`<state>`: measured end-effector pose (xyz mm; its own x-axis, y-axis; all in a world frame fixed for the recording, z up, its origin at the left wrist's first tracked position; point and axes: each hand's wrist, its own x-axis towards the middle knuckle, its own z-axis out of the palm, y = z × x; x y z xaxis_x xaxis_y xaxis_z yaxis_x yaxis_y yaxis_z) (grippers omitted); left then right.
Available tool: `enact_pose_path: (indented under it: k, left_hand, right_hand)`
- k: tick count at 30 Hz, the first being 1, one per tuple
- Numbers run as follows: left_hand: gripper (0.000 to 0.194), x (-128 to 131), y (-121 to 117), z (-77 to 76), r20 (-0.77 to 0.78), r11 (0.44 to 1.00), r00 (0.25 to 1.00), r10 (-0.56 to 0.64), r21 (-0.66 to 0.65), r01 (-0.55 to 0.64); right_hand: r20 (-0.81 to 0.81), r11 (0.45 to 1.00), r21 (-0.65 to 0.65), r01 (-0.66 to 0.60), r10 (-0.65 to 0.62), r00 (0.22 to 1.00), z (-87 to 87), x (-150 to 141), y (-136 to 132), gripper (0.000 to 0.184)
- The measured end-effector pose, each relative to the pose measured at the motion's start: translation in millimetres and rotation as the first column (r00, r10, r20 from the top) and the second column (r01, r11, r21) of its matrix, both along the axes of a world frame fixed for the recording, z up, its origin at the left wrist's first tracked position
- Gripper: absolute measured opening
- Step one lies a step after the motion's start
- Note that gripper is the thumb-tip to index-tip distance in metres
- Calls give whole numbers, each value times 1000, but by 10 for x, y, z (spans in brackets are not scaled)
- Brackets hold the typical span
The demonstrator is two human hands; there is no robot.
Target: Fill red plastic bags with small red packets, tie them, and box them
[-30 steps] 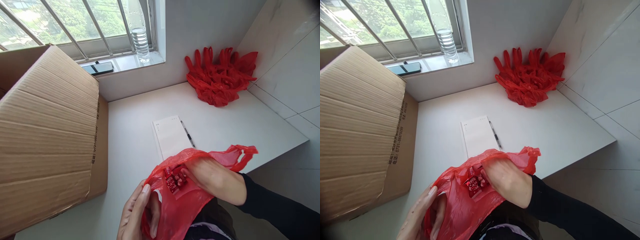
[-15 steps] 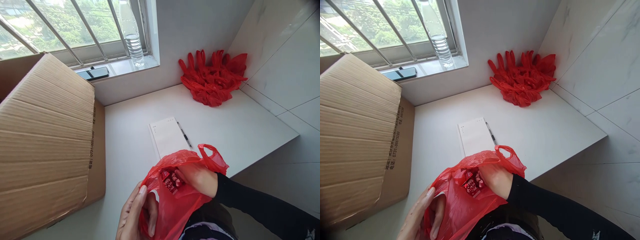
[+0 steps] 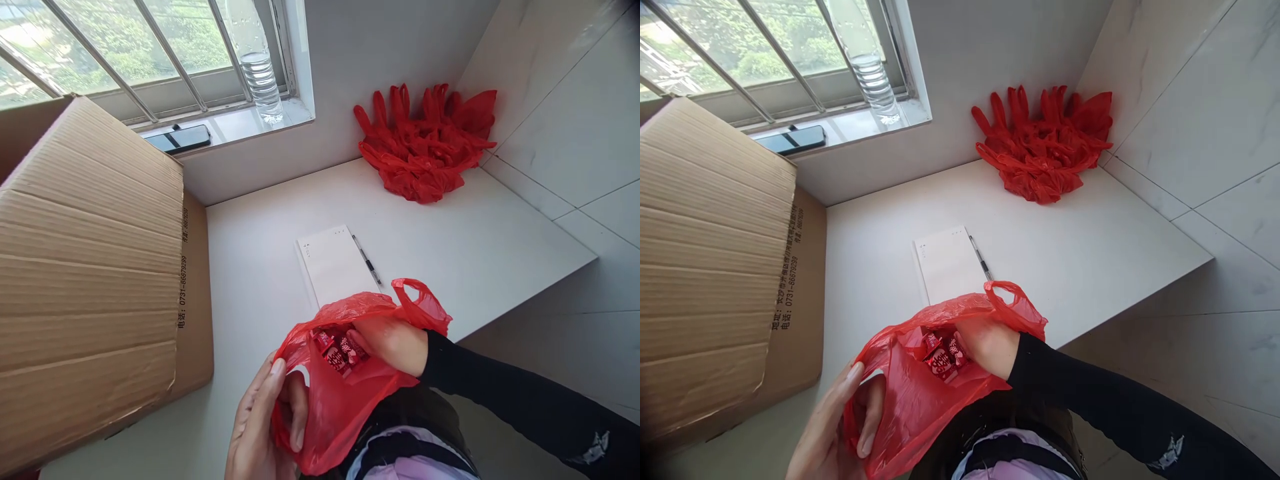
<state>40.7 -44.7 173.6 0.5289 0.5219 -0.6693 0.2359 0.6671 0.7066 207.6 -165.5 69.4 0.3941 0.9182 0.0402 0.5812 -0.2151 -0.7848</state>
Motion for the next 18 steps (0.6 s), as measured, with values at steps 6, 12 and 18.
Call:
enact_pose_path:
  k: [6,12,18]
  left_hand:
    - [53,32,-9,24,-29,1000,1000,1,-2,-1]
    - [50,30,-19,24,-4,1000,1000,12,-3,-12]
    - [55,57,-55,40,13,999,1000,-5,36,5]
  right_hand:
    - [-105,1000,-8,-23,22,994,57,8,43,33]
    - [-256,996,86,-9,31,966,8,49,-11,34]
    - [-324,994,103,-24,57,944,-128,112,-118,38]
